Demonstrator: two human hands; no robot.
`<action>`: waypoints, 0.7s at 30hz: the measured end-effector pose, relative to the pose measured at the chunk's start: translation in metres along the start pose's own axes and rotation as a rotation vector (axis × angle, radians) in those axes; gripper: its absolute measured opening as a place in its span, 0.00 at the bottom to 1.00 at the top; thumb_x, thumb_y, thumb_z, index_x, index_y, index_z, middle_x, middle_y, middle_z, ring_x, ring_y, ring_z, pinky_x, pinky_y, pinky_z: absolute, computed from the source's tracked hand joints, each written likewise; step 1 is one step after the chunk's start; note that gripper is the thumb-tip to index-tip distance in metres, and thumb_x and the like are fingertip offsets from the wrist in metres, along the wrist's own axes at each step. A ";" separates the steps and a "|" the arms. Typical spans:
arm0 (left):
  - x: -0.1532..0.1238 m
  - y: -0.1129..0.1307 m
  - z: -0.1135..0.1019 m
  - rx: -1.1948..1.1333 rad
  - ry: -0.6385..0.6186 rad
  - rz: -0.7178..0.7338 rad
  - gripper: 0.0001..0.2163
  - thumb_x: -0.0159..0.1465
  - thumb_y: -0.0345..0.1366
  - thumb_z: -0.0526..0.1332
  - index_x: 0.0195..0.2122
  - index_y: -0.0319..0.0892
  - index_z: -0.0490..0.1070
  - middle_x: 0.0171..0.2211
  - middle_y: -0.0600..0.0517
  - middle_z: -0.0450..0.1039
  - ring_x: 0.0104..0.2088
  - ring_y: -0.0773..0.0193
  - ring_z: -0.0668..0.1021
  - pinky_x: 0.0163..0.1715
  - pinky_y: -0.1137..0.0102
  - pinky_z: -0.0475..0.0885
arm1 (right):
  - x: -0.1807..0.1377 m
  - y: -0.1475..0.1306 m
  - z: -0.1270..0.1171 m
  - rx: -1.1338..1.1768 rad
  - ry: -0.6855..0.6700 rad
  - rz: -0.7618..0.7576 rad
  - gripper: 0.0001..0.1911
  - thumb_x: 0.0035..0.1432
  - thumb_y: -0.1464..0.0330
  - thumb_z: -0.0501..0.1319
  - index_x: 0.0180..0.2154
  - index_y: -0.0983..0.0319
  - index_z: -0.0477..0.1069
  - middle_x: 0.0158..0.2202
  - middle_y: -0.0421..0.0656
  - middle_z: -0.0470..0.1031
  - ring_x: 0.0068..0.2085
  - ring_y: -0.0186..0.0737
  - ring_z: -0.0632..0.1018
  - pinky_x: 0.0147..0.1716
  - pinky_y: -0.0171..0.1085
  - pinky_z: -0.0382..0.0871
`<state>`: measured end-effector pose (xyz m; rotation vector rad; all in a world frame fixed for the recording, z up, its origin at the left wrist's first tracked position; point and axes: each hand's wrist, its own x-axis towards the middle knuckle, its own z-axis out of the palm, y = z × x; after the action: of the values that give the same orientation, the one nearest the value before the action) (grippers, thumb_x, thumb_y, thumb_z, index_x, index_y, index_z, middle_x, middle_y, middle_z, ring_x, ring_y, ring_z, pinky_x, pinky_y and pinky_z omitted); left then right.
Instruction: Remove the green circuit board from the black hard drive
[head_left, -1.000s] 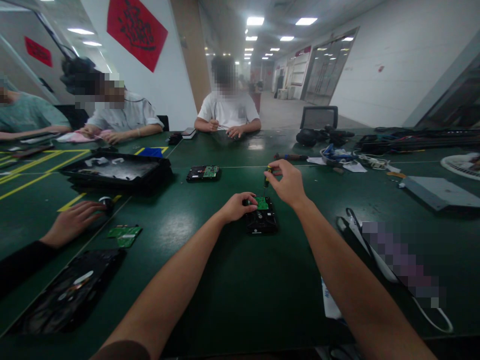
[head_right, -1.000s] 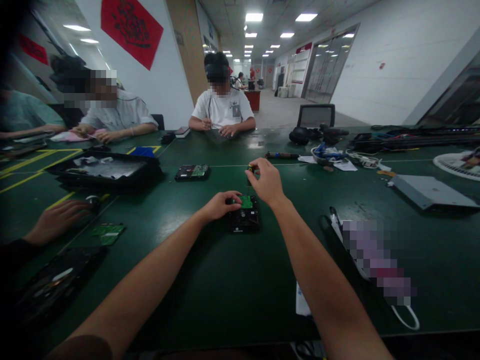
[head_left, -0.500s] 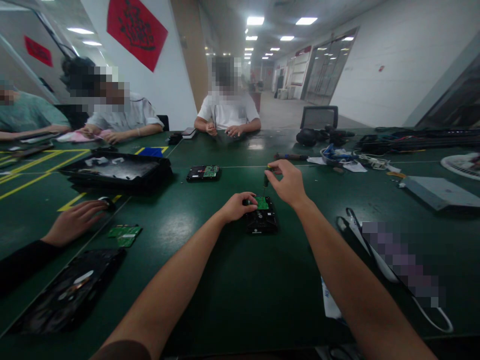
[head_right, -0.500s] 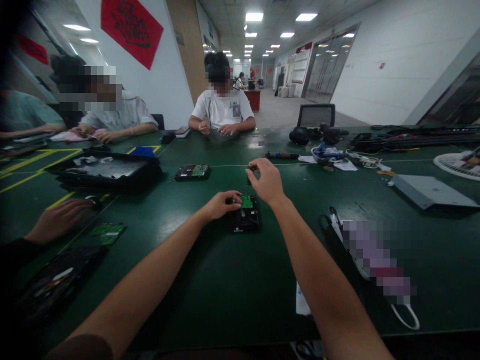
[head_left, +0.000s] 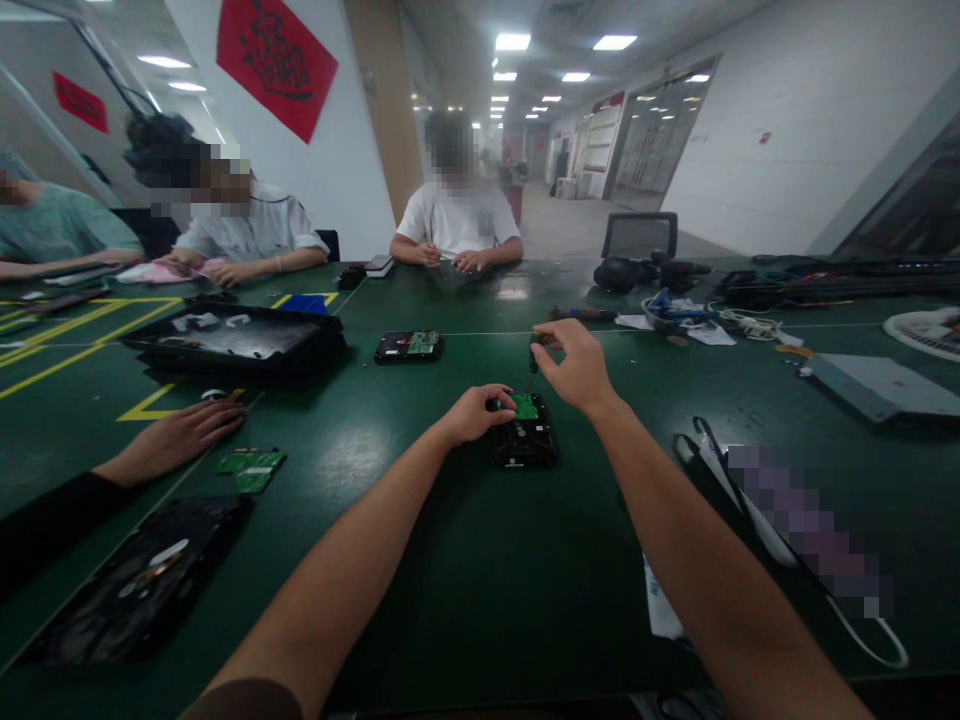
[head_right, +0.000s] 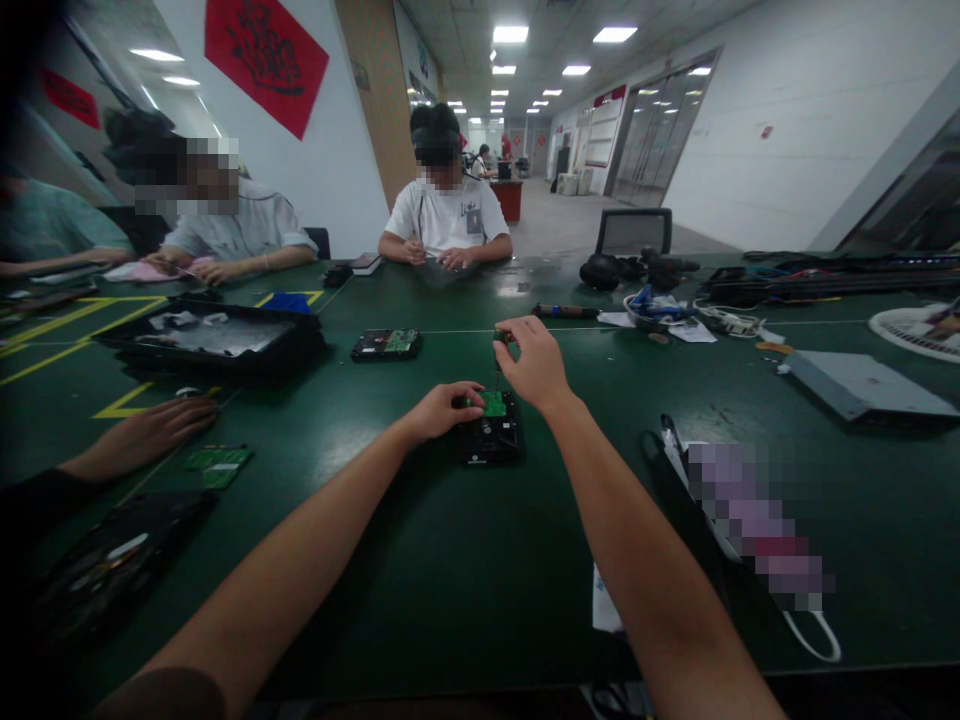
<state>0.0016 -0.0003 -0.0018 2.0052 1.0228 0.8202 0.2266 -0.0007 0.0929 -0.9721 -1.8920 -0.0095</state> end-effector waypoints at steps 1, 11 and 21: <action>0.000 0.000 0.000 0.000 -0.002 -0.001 0.07 0.61 0.36 0.70 0.40 0.43 0.80 0.60 0.46 0.74 0.60 0.51 0.76 0.64 0.56 0.63 | 0.000 0.000 0.000 -0.008 0.004 0.003 0.10 0.62 0.68 0.64 0.46 0.59 0.74 0.46 0.49 0.77 0.44 0.48 0.80 0.47 0.49 0.76; -0.001 0.004 -0.001 0.009 -0.008 0.002 0.07 0.62 0.36 0.69 0.41 0.43 0.80 0.60 0.45 0.74 0.59 0.51 0.76 0.64 0.55 0.64 | 0.000 0.001 0.000 0.003 -0.018 0.023 0.09 0.63 0.66 0.63 0.46 0.58 0.73 0.45 0.47 0.78 0.42 0.47 0.80 0.48 0.50 0.76; 0.000 0.003 0.000 0.005 0.001 0.010 0.06 0.61 0.35 0.69 0.40 0.43 0.81 0.60 0.45 0.75 0.59 0.51 0.77 0.63 0.55 0.64 | 0.000 -0.001 0.000 0.007 -0.012 0.049 0.10 0.62 0.68 0.63 0.46 0.58 0.74 0.47 0.48 0.79 0.41 0.46 0.81 0.44 0.48 0.79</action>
<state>0.0025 -0.0017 0.0006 2.0161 1.0171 0.8241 0.2262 -0.0014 0.0930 -1.0151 -1.8779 0.0324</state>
